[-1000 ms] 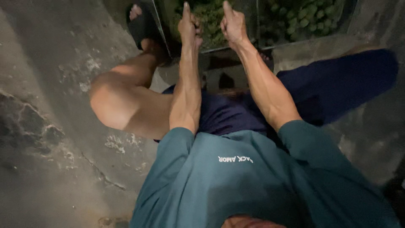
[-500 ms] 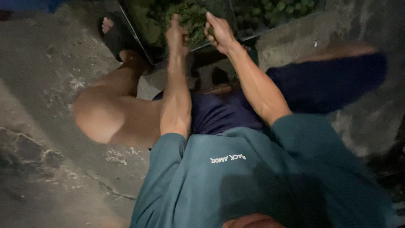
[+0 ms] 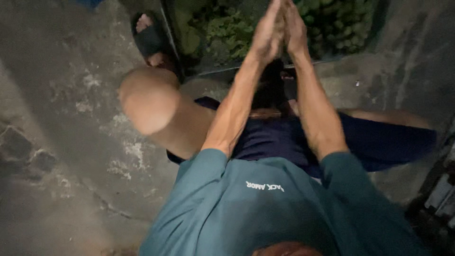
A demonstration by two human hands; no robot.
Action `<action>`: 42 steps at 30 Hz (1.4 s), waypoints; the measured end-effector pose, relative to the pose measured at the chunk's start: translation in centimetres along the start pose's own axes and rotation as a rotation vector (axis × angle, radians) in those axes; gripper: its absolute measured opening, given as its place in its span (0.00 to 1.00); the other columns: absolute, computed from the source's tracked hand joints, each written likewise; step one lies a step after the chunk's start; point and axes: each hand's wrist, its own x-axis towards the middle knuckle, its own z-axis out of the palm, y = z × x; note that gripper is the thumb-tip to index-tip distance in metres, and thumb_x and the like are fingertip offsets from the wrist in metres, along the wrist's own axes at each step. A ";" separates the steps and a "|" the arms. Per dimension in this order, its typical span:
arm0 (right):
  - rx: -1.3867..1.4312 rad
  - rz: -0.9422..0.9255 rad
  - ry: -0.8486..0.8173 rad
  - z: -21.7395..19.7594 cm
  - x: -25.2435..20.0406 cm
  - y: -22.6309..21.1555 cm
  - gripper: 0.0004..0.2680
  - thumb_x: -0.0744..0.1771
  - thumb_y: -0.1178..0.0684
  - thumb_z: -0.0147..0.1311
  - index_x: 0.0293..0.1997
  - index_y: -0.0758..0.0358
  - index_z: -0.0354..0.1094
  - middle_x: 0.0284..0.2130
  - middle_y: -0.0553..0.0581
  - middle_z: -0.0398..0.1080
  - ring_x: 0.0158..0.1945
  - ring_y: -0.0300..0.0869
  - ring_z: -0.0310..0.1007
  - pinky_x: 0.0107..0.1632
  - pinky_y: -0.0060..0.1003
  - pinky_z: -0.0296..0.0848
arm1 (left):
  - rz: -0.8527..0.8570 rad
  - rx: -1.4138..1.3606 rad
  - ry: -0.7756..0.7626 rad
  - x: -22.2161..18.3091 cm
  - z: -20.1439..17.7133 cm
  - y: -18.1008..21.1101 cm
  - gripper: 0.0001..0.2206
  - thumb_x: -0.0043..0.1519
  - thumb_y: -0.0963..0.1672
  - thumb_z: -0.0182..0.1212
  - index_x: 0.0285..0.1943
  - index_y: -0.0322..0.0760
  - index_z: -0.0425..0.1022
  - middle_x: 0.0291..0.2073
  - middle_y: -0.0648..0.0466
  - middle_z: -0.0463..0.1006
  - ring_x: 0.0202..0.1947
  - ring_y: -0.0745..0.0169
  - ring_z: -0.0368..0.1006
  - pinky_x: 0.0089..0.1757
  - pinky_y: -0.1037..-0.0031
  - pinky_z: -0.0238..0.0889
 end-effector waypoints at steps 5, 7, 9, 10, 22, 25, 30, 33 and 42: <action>-0.735 0.366 -0.256 7.5 0.1 10.2 0.15 0.75 0.49 0.57 0.71 0.57 0.67 0.66 0.65 0.66 0.66 0.62 0.64 0.64 0.59 0.69 | 0.334 0.244 0.208 -2.8 -7.8 11.3 0.24 0.77 0.52 0.56 0.77 0.37 0.65 0.72 0.45 0.69 0.74 0.38 0.65 0.71 0.44 0.61; -0.877 0.280 -0.288 10.1 -1.3 13.0 0.17 0.69 0.52 0.61 0.67 0.58 0.70 0.62 0.67 0.68 0.63 0.66 0.66 0.57 0.63 0.70 | 0.343 0.299 0.326 -6.3 -10.0 15.5 0.24 0.76 0.52 0.56 0.77 0.38 0.65 0.72 0.44 0.70 0.73 0.39 0.66 0.68 0.45 0.61; -1.017 0.183 -0.318 11.4 -2.6 15.0 0.19 0.64 0.54 0.64 0.63 0.58 0.73 0.57 0.69 0.71 0.59 0.70 0.68 0.50 0.68 0.72 | 0.317 0.303 0.417 -8.9 -12.0 17.5 0.24 0.76 0.52 0.55 0.77 0.36 0.66 0.70 0.42 0.72 0.73 0.39 0.67 0.68 0.45 0.61; -1.049 0.107 -0.418 11.0 -3.3 15.8 0.15 0.67 0.59 0.61 0.62 0.63 0.72 0.59 0.69 0.70 0.61 0.65 0.69 0.54 0.60 0.74 | 0.376 0.220 0.414 -10.3 -12.8 17.6 0.23 0.76 0.51 0.55 0.76 0.35 0.66 0.69 0.41 0.72 0.71 0.40 0.68 0.68 0.44 0.63; -1.018 -0.206 -0.274 8.5 0.6 16.0 0.20 0.67 0.67 0.52 0.69 0.67 0.67 0.59 0.72 0.74 0.57 0.63 0.74 0.38 0.50 0.78 | 0.228 0.133 0.665 -12.4 -16.5 13.2 0.26 0.73 0.50 0.57 0.75 0.30 0.64 0.67 0.35 0.72 0.66 0.36 0.71 0.63 0.47 0.65; -1.040 -0.112 -0.387 8.1 1.6 16.8 0.19 0.68 0.67 0.52 0.70 0.69 0.65 0.54 0.74 0.73 0.54 0.64 0.75 0.38 0.52 0.78 | 0.187 0.256 0.654 -12.4 -16.7 11.9 0.29 0.72 0.53 0.57 0.77 0.31 0.62 0.69 0.34 0.69 0.69 0.35 0.69 0.63 0.48 0.65; -0.873 -0.037 -0.334 7.6 2.7 9.8 0.12 0.71 0.53 0.64 0.61 0.61 0.68 0.49 0.68 0.75 0.47 0.63 0.75 0.47 0.58 0.76 | -0.164 0.420 0.817 -8.3 -14.5 9.2 0.32 0.67 0.55 0.53 0.76 0.32 0.62 0.69 0.35 0.70 0.66 0.36 0.70 0.57 0.47 0.73; -0.854 0.103 -0.483 8.9 2.2 2.8 0.10 0.71 0.55 0.61 0.57 0.64 0.67 0.46 0.67 0.74 0.48 0.65 0.73 0.48 0.60 0.72 | -0.289 0.466 0.770 -6.0 -11.9 7.2 0.29 0.71 0.56 0.51 0.77 0.42 0.55 0.66 0.59 0.64 0.62 0.65 0.65 0.52 0.47 0.76; -0.941 0.092 -0.260 10.5 -0.8 1.5 0.08 0.72 0.59 0.56 0.57 0.67 0.66 0.49 0.68 0.71 0.52 0.62 0.72 0.51 0.57 0.76 | -0.113 0.841 0.636 -5.2 -13.4 2.6 0.33 0.81 0.56 0.52 0.36 0.18 0.69 0.22 0.46 0.61 0.23 0.56 0.54 0.33 0.51 0.54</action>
